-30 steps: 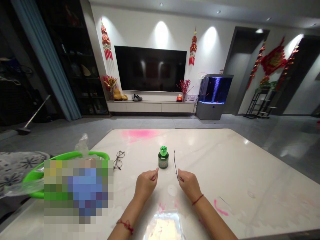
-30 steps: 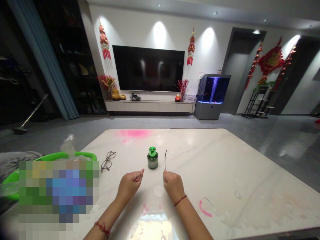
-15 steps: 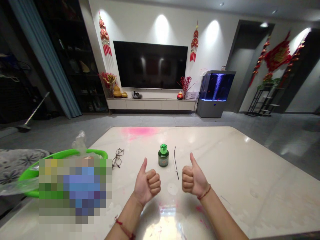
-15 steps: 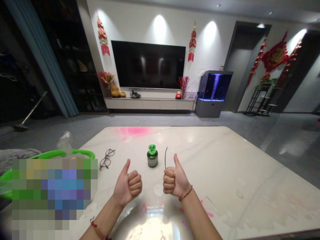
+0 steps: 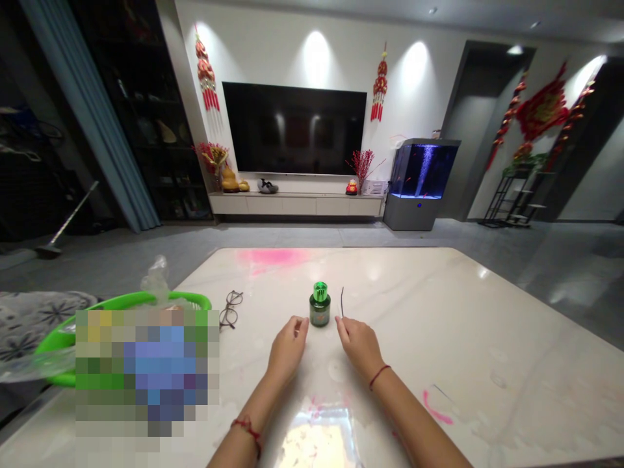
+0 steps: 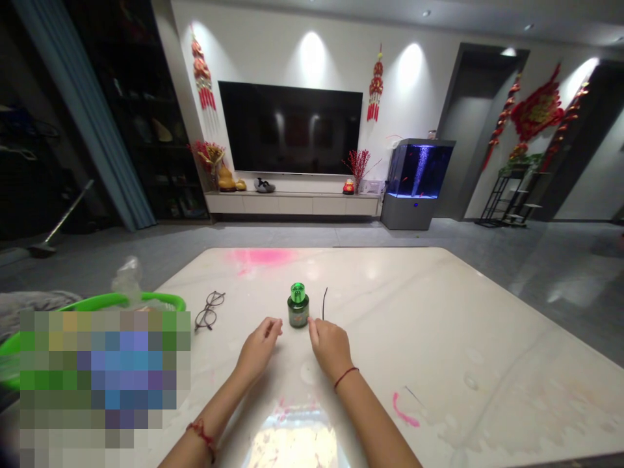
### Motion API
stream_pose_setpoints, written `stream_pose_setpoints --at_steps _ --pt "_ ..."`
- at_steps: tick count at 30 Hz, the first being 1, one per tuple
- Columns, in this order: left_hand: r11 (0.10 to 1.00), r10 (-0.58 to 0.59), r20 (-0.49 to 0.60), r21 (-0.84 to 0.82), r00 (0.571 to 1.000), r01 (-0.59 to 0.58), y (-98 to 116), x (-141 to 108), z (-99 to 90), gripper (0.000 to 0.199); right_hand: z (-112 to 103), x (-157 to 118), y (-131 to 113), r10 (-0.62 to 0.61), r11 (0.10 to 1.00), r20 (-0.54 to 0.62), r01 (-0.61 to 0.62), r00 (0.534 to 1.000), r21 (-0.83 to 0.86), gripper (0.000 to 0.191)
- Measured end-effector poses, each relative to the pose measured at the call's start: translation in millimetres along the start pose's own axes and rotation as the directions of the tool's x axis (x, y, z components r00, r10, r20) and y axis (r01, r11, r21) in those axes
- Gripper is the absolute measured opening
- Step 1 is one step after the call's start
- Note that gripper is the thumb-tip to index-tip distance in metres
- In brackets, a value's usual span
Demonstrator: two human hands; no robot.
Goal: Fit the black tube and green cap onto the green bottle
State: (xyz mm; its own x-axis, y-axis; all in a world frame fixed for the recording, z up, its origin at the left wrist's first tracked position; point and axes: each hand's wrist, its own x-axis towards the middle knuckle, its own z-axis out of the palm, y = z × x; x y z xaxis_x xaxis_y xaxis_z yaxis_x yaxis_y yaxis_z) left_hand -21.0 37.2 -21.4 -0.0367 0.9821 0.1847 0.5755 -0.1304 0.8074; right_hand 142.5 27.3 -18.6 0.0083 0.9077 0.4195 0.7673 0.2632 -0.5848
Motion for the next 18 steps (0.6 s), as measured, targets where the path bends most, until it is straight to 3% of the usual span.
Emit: stream_pose_setpoints --at_steps 1,3,5,8,18 --pt "0.999 0.050 -0.032 0.023 0.998 -0.049 -4.4 3.3 2.7 0.035 5.3 3.0 4.6 -0.009 1.000 -0.010 0.009 1.000 -0.025 0.033" --pt "0.995 0.093 0.016 -0.036 0.995 -0.093 -13.3 10.9 9.4 0.043 17.3 10.2 13.5 -0.042 0.995 0.021 0.040 0.999 0.089 0.022" --pt "0.992 0.092 0.098 -0.090 0.991 -0.083 -21.1 18.9 17.3 0.051 29.6 16.6 20.2 -0.009 0.968 0.056 -0.006 0.998 0.249 0.029" --pt "0.992 0.038 0.079 -0.119 0.996 -0.028 -27.1 28.9 27.2 0.058 43.7 21.5 24.0 0.037 0.895 0.101 -0.078 0.994 0.439 0.040" --pt "0.972 0.052 0.179 -0.236 0.982 -0.008 -17.2 32.6 22.8 0.059 55.8 20.1 12.7 0.145 0.771 0.093 -0.172 0.985 0.614 0.036"
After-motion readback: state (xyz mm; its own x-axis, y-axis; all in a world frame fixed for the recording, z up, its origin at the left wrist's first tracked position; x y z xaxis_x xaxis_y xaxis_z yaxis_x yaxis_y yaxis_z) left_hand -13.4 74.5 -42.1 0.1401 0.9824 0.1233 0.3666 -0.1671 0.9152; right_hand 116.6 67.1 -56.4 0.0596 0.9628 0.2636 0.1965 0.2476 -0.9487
